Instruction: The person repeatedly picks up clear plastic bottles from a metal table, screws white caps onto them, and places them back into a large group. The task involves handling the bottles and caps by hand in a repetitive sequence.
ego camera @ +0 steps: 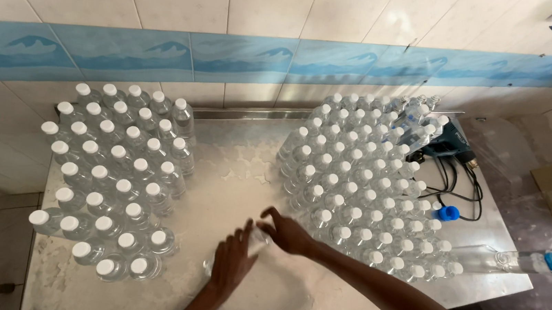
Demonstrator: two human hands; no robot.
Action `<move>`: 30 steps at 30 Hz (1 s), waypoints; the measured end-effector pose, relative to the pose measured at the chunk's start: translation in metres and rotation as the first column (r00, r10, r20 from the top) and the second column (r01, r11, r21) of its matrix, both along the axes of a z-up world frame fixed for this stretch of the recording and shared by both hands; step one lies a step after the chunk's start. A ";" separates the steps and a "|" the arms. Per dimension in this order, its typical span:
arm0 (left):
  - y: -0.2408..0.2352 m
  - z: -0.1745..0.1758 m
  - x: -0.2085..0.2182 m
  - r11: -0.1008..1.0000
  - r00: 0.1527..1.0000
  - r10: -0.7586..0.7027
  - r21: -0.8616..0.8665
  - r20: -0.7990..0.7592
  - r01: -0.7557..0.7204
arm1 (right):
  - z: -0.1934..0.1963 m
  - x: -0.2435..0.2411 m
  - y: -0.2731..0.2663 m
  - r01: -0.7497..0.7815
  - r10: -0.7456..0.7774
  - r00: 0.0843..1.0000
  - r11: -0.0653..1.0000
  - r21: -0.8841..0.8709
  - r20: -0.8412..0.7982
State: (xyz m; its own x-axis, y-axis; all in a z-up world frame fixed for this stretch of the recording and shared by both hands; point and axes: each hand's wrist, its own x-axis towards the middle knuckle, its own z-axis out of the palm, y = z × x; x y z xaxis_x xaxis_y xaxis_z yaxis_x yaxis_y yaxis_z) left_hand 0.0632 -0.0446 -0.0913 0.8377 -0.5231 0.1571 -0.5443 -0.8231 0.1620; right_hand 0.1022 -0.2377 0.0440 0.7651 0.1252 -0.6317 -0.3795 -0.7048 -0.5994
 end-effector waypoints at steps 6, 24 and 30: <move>0.008 0.132 0.070 0.888 0.970 0.158 -0.404 -0.183 -0.221 | 0.038 0.103 -0.001 -0.252 0.354 0.842 0.926 -0.282 0.407; 0.111 -0.009 -0.098 0.747 0.681 0.126 -0.383 -0.721 -0.544 | -0.075 0.229 -0.091 -0.089 0.799 0.506 0.423 -0.902 0.325; 0.155 -0.095 -0.147 0.749 0.678 0.151 -0.365 -0.720 -0.554 | -0.075 0.233 -0.082 0.052 0.744 0.547 0.428 -0.902 0.384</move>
State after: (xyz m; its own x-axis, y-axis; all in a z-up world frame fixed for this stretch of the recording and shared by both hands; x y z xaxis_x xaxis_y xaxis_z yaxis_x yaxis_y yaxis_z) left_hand -0.0839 0.1101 -0.1865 0.9333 -0.1641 -0.3193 0.1651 -0.5938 0.7875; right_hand 0.3353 -0.3198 -0.0307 0.9528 0.2982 0.0574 0.2567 -0.8917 0.3727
